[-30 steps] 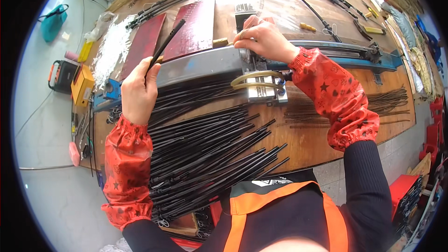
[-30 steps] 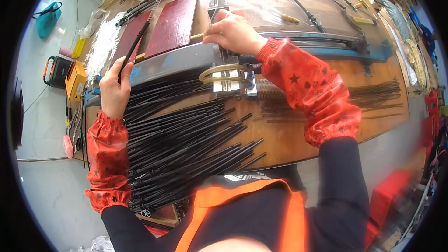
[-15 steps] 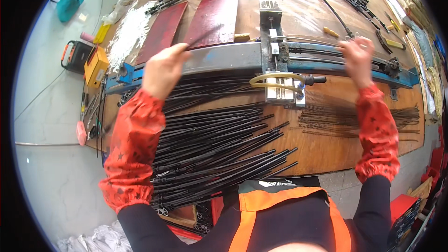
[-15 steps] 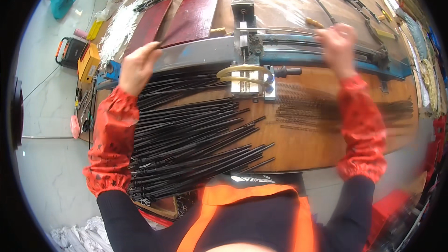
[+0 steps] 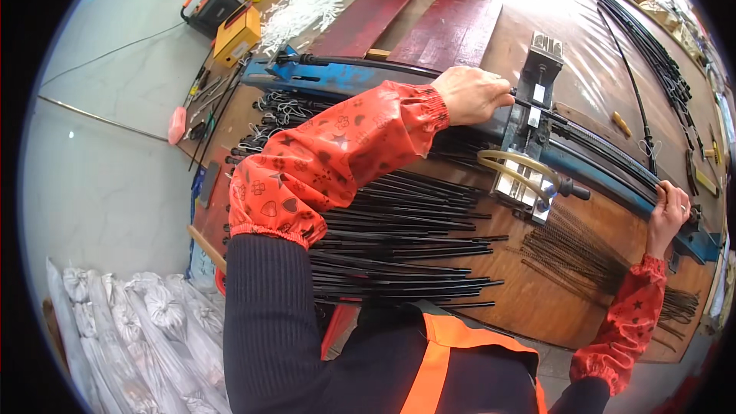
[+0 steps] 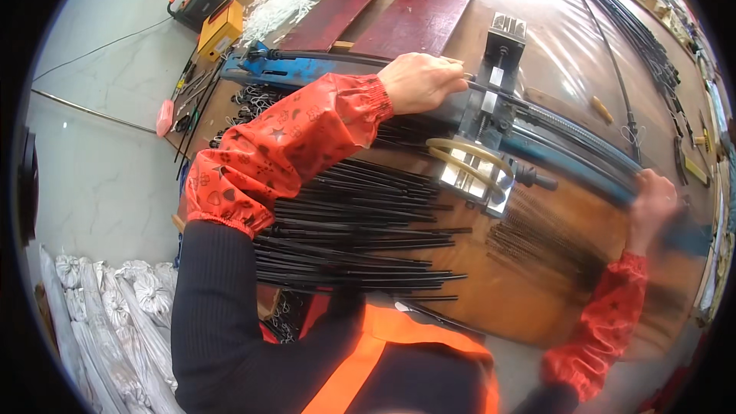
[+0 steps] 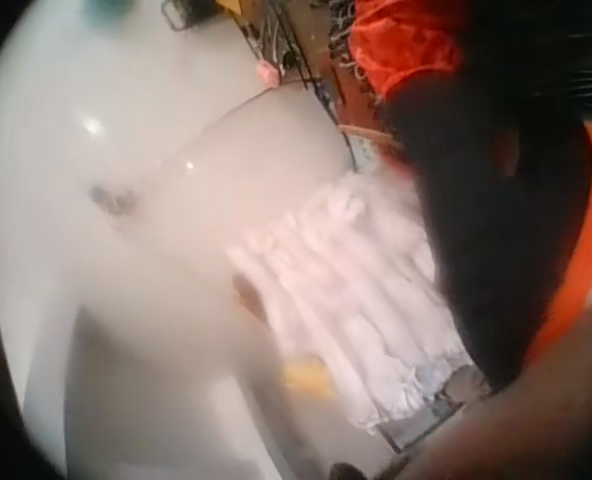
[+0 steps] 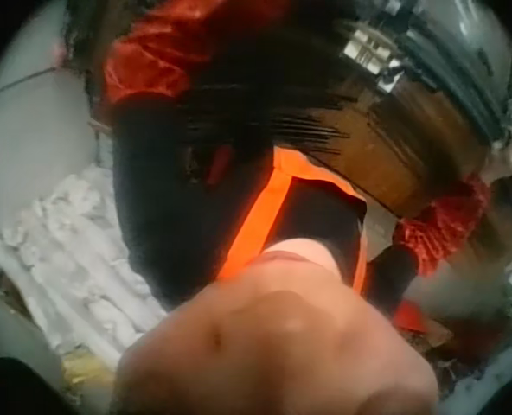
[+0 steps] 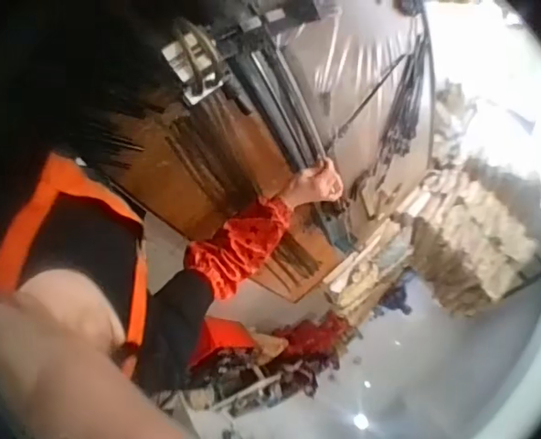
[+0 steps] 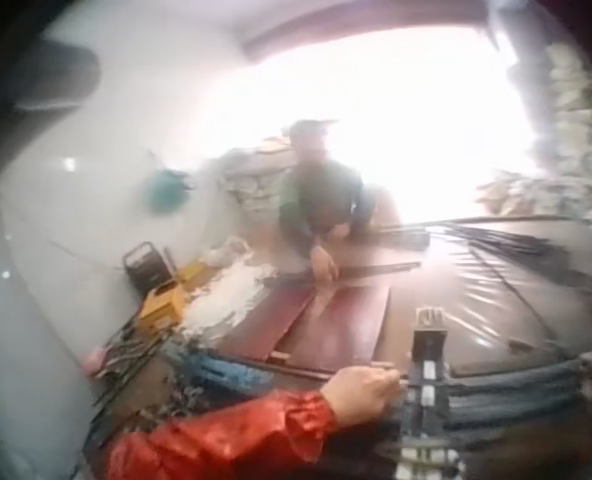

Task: The person repeatedly inserts long metal springs into black rods, secures them using a machine fixture, and stacks the assembled rods on the table.

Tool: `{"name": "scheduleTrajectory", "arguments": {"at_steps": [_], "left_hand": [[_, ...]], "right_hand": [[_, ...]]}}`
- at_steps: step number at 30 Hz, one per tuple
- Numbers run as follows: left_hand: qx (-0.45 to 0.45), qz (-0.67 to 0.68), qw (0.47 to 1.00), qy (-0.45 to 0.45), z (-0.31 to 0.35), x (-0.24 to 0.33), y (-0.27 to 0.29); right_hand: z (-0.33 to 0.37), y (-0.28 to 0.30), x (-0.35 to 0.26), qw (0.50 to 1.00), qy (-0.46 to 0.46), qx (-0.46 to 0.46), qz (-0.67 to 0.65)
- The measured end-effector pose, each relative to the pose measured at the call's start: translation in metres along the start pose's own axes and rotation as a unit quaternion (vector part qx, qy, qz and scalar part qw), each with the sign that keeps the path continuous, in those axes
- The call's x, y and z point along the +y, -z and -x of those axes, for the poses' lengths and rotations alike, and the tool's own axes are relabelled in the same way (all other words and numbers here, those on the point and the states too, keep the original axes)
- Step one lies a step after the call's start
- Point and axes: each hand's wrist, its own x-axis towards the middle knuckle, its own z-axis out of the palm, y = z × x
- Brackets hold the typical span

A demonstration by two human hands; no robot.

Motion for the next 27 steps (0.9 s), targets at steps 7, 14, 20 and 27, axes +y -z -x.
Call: {"name": "scheduleTrajectory", "arguments": {"at_steps": [7,14,20,27], "left_hand": [[0.094,0.025,0.993,-0.066,-0.003,-0.006,-0.017],[0.034,-0.08,0.996,0.034,-0.001,0.002,-0.012],[0.038,-0.084,0.996,0.023,-0.009,0.006,-0.017],[0.071,-0.092,0.993,0.012,0.0,0.007,-0.021]], "right_hand": [[0.019,-0.001,0.011,0.998,-0.009,0.053,0.019],[0.019,0.03,-0.118,0.995,0.082,0.015,-0.061],[0.036,0.035,-0.153,0.987,0.03,-0.009,-0.156],[0.027,0.018,-0.186,0.951,-0.003,-0.043,-0.307]]}}
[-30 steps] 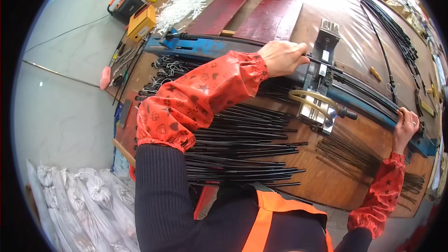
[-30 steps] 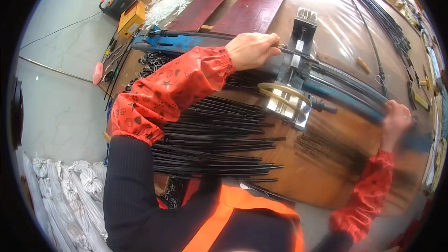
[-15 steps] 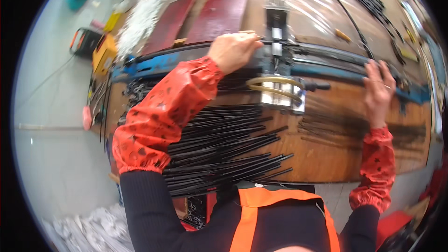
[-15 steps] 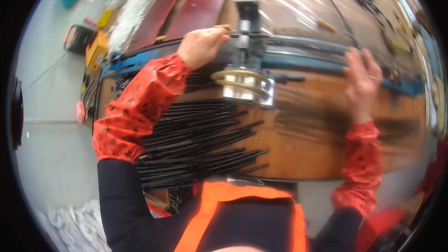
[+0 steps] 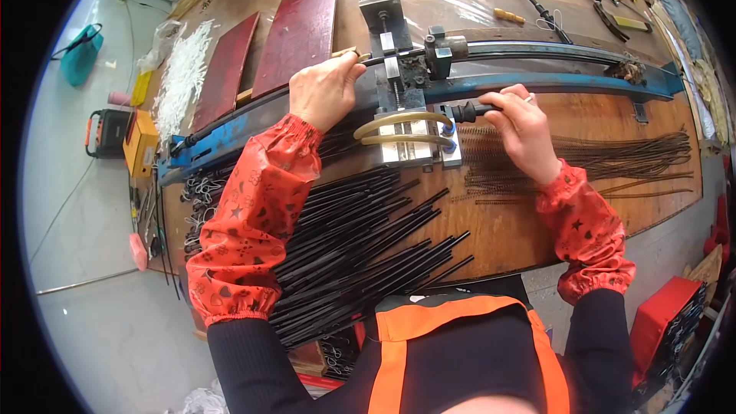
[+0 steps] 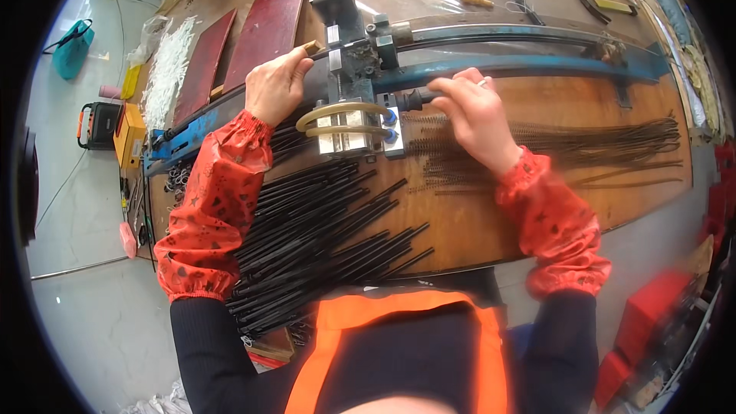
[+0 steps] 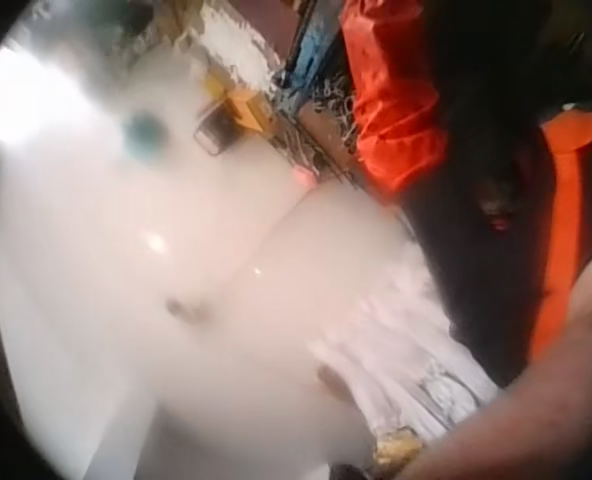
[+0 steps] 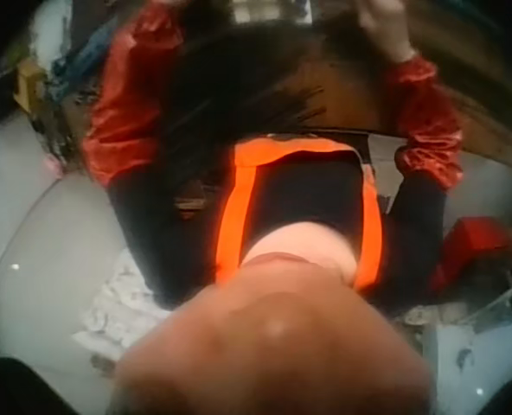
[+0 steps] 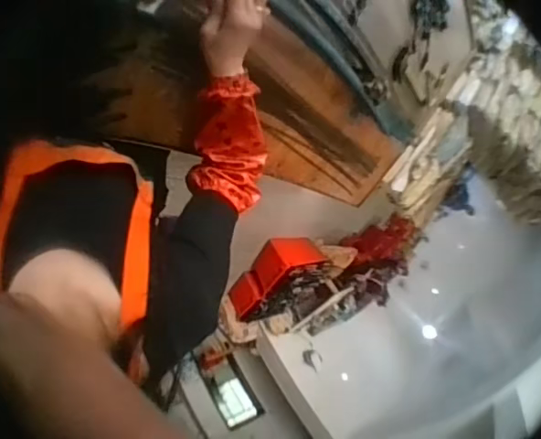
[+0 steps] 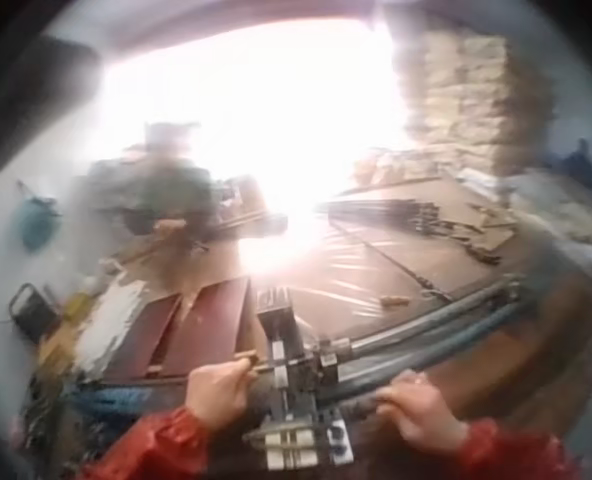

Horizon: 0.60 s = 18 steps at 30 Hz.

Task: The person repeatedly inserts long metal springs into black rods, secures them using a machine fixture, and stacks the assembled rods on the table.

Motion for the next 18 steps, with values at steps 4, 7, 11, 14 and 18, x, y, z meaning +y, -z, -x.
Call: {"name": "scheduleTrajectory", "arguments": {"at_steps": [4,7,11,14,18], "left_hand": [[0.054,-0.006,0.998,-0.044,-0.003,-0.003,-0.007],[0.073,-0.031,0.995,-0.063,-0.005,-0.007,-0.011],[0.136,-0.086,0.971,-0.179,-0.02,-0.022,-0.015],[0.181,-0.073,0.962,-0.193,-0.02,-0.08,-0.017],[0.114,-0.109,0.975,-0.157,0.003,-0.138,-0.012]], "right_hand": [[-0.003,-0.008,0.005,0.992,-0.057,0.002,-0.116],[-0.013,-0.006,0.006,0.962,-0.171,-0.035,-0.21],[0.018,-0.002,-0.008,0.99,0.005,-0.099,0.096],[0.064,-0.004,-0.048,0.982,0.075,-0.151,0.086],[0.084,-0.026,-0.05,0.976,0.083,-0.177,0.096]]}}
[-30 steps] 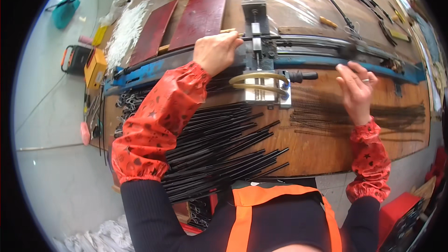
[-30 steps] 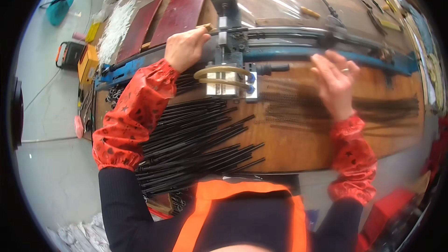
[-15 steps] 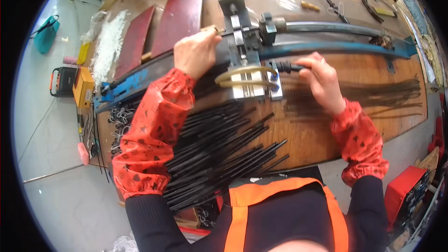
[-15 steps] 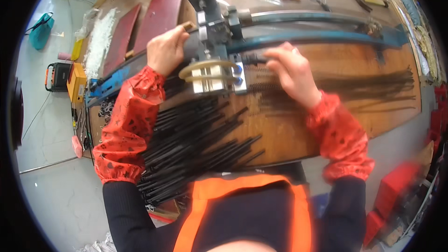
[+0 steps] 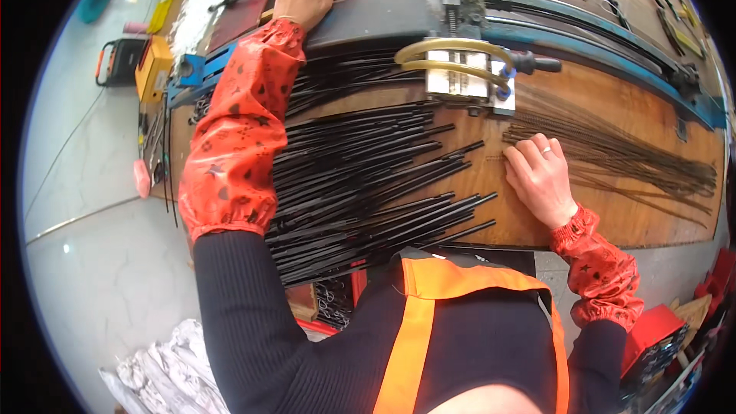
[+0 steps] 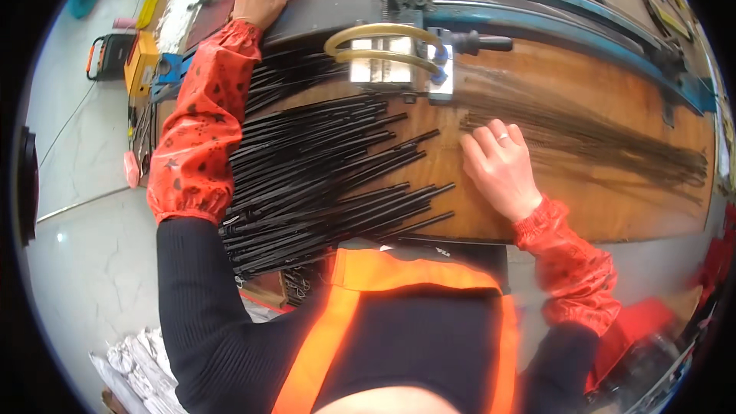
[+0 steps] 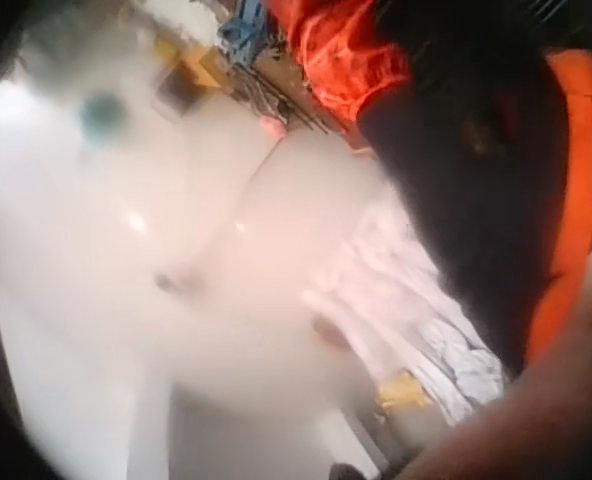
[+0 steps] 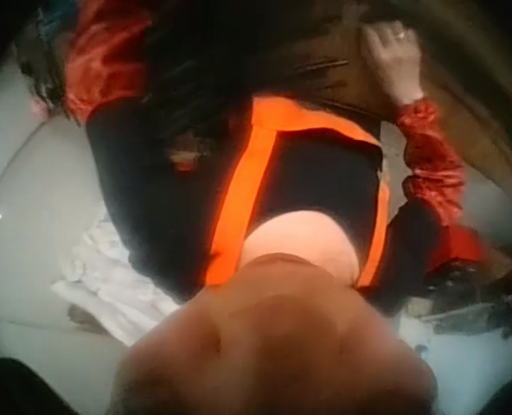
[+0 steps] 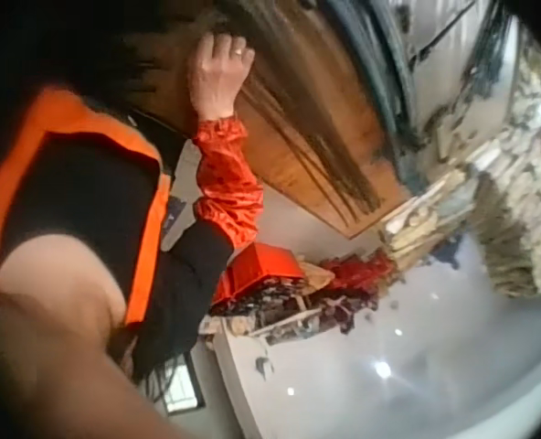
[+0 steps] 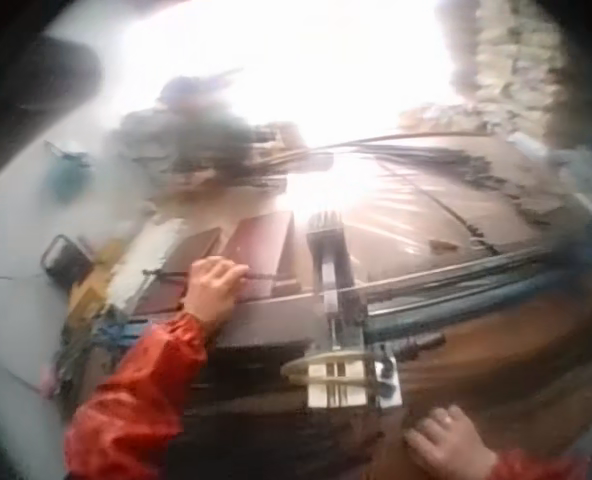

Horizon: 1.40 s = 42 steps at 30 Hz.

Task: The person repeatedly inserts long metal springs into black rods, secures them using a machine fixture, and stacks the assembled rods on the table.

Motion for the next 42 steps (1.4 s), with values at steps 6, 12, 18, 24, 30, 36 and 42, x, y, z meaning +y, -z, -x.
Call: {"name": "scheduleTrajectory", "arguments": {"at_steps": [6,12,18,24,30,36,42], "left_hand": [[-0.058,0.074,0.995,-0.023,0.063,0.117,0.067],[-0.207,0.173,0.958,0.093,0.097,0.167,0.061],[-0.206,0.277,0.934,0.09,0.096,0.184,0.069],[-0.204,0.323,0.92,0.081,0.067,0.224,0.091],[-0.276,0.336,0.899,0.049,0.035,0.23,0.097],[-0.335,0.29,0.895,0.055,0.006,0.249,0.102],[-0.226,0.257,0.939,-0.046,-0.085,0.269,0.133]], "right_hand": [[-0.012,0.012,0.014,0.993,-0.012,0.019,-0.114],[-0.027,0.022,0.006,0.983,-0.017,-0.006,-0.182],[-0.029,0.013,0.009,0.916,-0.198,-0.073,-0.341],[-0.027,0.006,0.0,0.908,-0.203,-0.042,-0.363],[-0.017,0.019,0.005,0.991,0.014,0.084,-0.107],[-0.014,-0.001,0.033,0.982,0.063,0.15,-0.094],[0.039,0.04,0.126,0.946,-0.08,0.297,-0.098]]}}
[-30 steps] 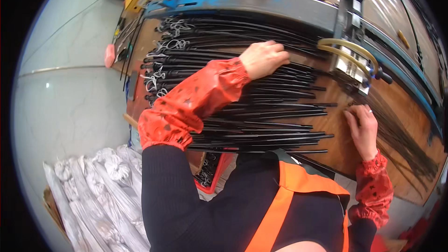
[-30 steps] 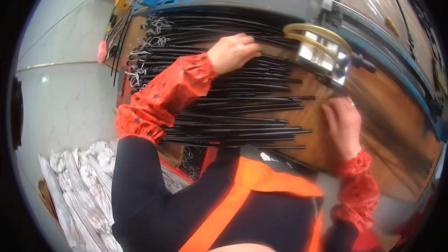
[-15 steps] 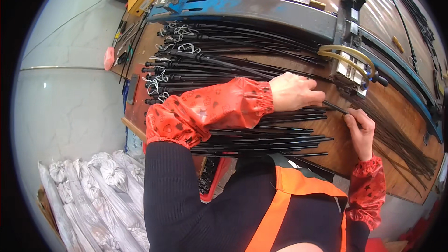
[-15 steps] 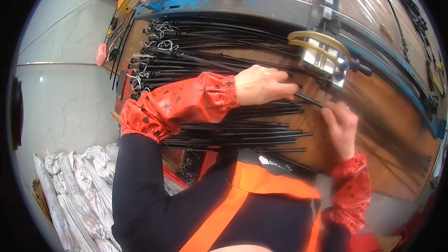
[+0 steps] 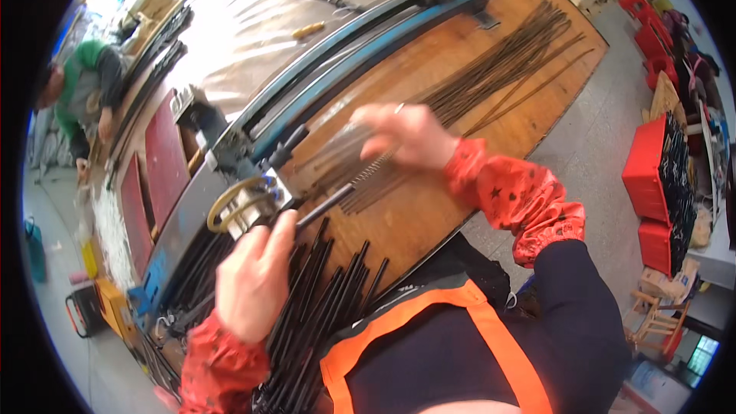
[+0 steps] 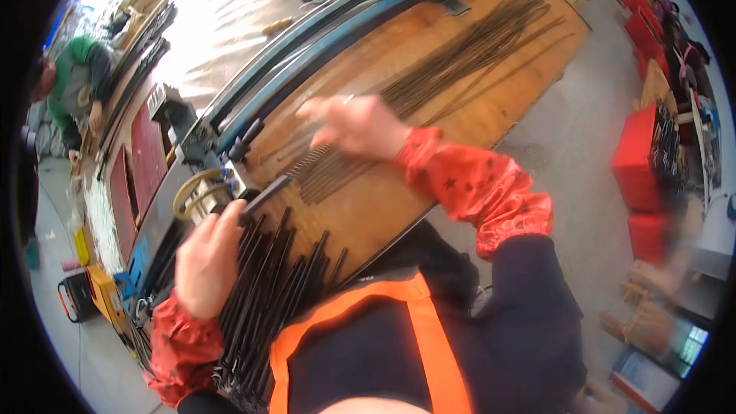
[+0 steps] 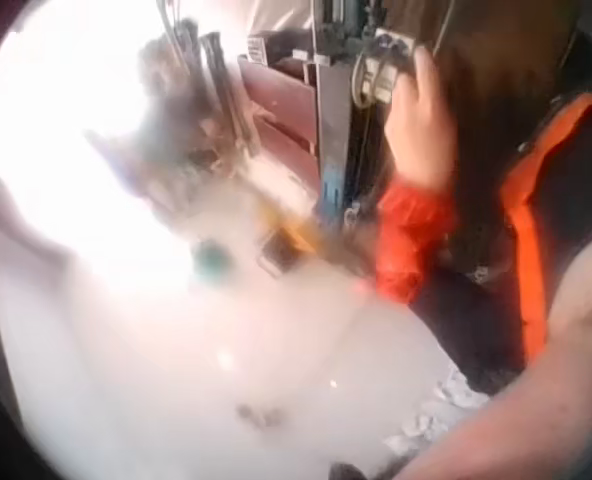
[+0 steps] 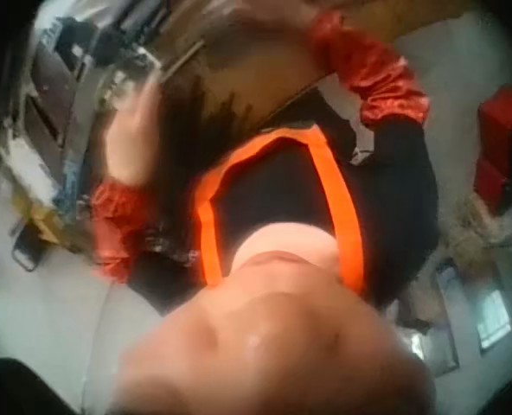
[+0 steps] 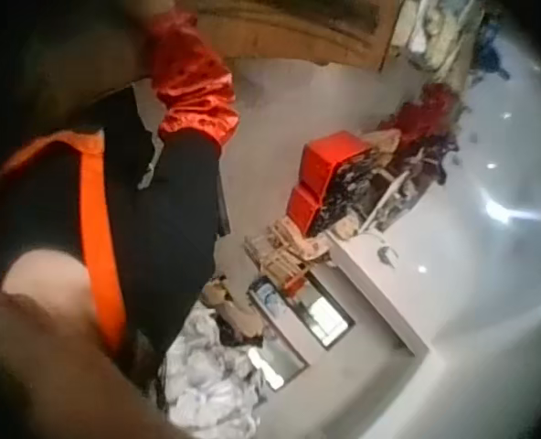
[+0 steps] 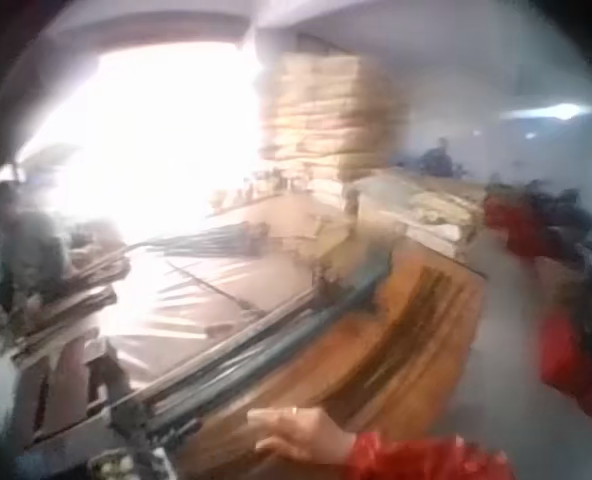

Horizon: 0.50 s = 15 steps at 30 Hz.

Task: The person repeatedly inserts long metal springs into black rods, secures them using a machine fixture, and stacks the assembled rods on the table.

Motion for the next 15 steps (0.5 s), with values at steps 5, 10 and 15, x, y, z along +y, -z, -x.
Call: {"name": "scheduleTrajectory", "arguments": {"at_steps": [5,10,15], "left_hand": [[0.005,-0.102,0.994,-0.044,-0.058,-0.016,0.02],[0.028,-0.121,0.988,-0.093,-0.097,-0.028,0.001],[-0.066,-0.069,0.993,-0.068,-0.097,-0.032,-0.009]], "right_hand": [[-0.021,0.033,0.003,0.985,-0.126,-0.063,0.101],[-0.002,0.072,0.101,0.972,-0.08,0.027,0.22],[-0.047,0.027,0.029,1.0,0.027,-0.005,0.0]]}}
